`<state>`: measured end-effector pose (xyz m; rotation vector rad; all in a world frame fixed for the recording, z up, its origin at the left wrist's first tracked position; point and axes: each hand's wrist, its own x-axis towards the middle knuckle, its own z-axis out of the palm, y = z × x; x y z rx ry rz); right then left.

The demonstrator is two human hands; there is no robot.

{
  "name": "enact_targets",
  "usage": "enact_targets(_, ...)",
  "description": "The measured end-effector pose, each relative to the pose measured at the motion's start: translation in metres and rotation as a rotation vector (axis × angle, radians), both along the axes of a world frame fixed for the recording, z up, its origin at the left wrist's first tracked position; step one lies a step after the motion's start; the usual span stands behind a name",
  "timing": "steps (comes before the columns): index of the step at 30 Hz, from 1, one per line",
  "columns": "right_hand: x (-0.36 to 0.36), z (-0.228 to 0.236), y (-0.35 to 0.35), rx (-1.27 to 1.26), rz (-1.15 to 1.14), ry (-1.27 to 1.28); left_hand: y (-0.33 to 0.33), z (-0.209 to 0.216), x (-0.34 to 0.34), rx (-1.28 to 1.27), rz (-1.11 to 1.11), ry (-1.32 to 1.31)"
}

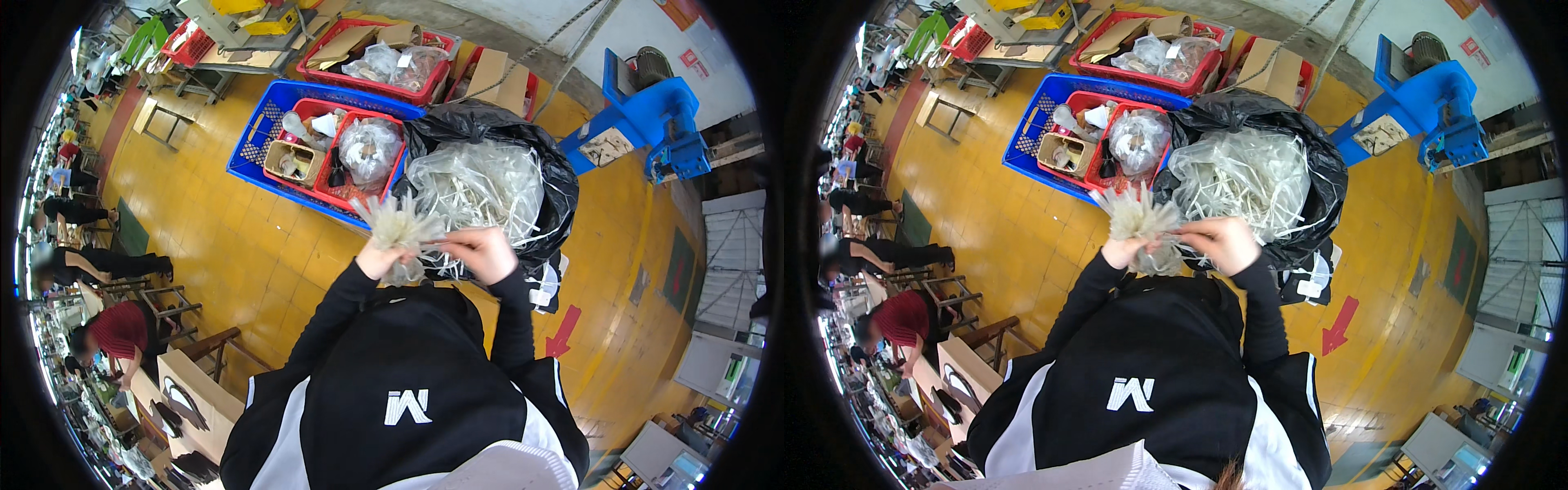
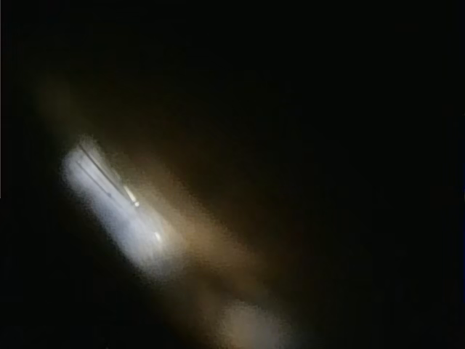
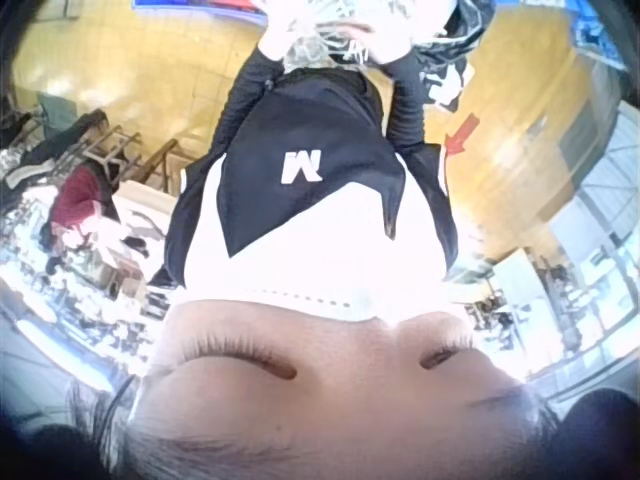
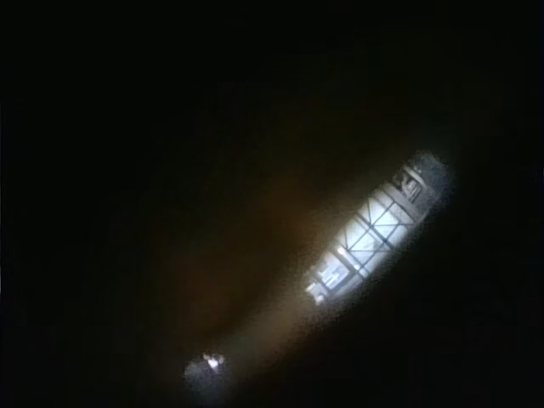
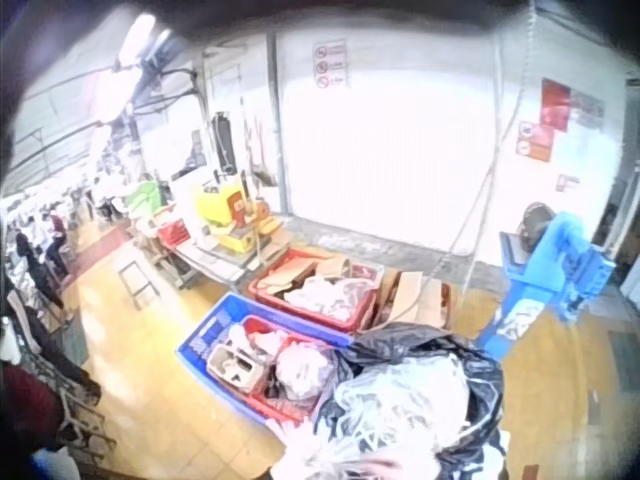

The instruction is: The person repeatedly pulls bundles of white plastic cable ties from a black trash bag and places them into a red crate. The action is continuous and repetitive throughout the clip.

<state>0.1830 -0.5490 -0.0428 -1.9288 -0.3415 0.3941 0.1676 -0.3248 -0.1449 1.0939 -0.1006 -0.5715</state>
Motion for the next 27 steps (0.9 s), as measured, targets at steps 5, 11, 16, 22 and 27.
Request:
enact_targets(5, 0.006, 0.015, -0.075, -0.097, -0.090, -0.035, 0.046, 0.019, 0.010, 0.176, 0.161, -0.056)
enact_targets(11, -0.008, 0.016, -0.117, -0.195, -0.280, 0.021, 0.080, -0.001, 0.008, 0.080, 0.495, 0.067)
enact_targets(16, -0.017, 0.008, -0.152, -0.151, -0.481, 0.034, 0.099, -0.025, 0.005, 0.051, 0.648, 0.051)
enact_targets(22, -0.024, 0.004, -0.158, 0.631, -0.013, -0.023, 0.107, -0.036, 0.006, 0.206, 0.861, -0.106)
enact_targets(27, -0.007, -0.030, -0.086, 1.249, 0.022, 0.331, 0.080, 0.021, -0.001, 0.006, 0.727, -0.256)
